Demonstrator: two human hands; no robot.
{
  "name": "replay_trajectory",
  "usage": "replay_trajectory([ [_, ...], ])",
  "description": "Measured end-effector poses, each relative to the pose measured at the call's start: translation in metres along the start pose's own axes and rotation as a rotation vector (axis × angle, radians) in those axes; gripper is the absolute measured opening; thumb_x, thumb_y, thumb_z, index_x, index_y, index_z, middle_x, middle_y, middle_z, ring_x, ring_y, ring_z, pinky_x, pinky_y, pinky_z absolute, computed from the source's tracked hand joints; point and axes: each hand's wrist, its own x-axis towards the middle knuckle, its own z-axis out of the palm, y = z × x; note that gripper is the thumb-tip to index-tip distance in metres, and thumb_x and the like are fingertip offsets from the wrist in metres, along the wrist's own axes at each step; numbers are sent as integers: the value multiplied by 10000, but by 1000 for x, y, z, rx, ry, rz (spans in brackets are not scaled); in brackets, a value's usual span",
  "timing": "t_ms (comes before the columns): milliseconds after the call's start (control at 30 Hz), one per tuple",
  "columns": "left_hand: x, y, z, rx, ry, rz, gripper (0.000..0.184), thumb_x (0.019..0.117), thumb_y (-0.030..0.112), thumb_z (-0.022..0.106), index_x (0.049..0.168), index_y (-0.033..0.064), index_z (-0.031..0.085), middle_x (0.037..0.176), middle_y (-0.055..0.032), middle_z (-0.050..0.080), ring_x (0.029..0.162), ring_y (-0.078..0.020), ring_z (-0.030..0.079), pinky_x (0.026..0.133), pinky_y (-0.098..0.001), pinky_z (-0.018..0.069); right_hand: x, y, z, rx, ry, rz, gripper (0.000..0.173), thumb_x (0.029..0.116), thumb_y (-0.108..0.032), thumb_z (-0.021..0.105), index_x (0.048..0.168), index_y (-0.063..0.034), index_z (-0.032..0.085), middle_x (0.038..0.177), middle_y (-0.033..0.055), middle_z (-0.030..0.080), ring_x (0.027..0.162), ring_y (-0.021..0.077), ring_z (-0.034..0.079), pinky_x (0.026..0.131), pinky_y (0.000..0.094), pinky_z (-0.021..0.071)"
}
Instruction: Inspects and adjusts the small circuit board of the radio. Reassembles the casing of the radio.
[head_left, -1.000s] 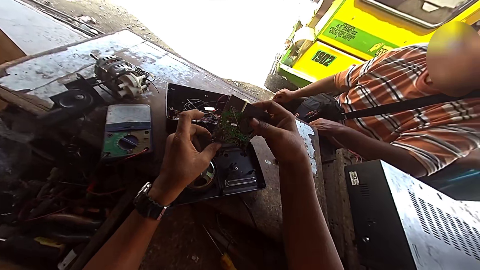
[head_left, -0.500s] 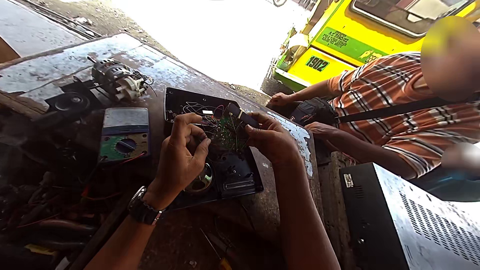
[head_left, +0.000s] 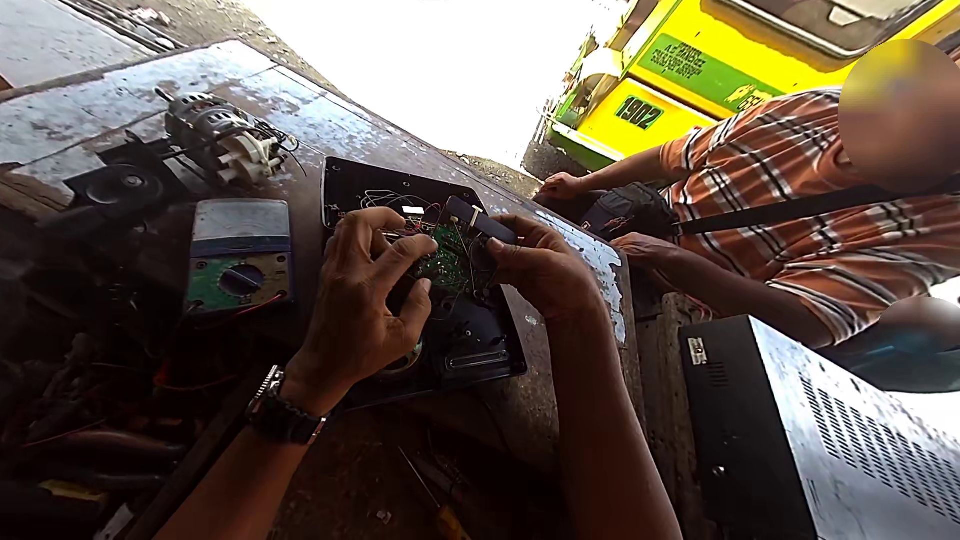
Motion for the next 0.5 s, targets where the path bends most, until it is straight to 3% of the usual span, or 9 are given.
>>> replay_trajectory([
  [133, 1, 0, 3, 118, -110, 83, 315, 940, 323, 591, 1182, 242, 775, 1390, -150, 516, 1259, -323, 464, 1048, -522, 333, 3, 0, -1, -38, -23, -12, 329, 941, -27, 657, 1264, 12, 609, 1035, 183, 710, 818, 225, 735, 719, 394, 649],
  [367, 12, 10, -4, 298, -274, 150, 245, 927, 261, 560, 1002, 155, 768, 1369, -152, 558, 1279, -381, 455, 1018, -549, 334, 0, -4, 8, -154, -18, -51, 304, 954, -3, 647, 1256, 27, 620, 1055, 193, 709, 848, 246, 737, 724, 411, 652],
  [500, 30, 18, -5, 363, -376, 326, 157, 858, 159, 603, 838, 78, 735, 1309, -169, 592, 1266, -406, 472, 997, -568, 346, -2, -5, 11, -144, -28, -70, 305, 949, 9, 655, 1251, 34, 626, 1039, 190, 714, 820, 235, 736, 693, 385, 651],
])
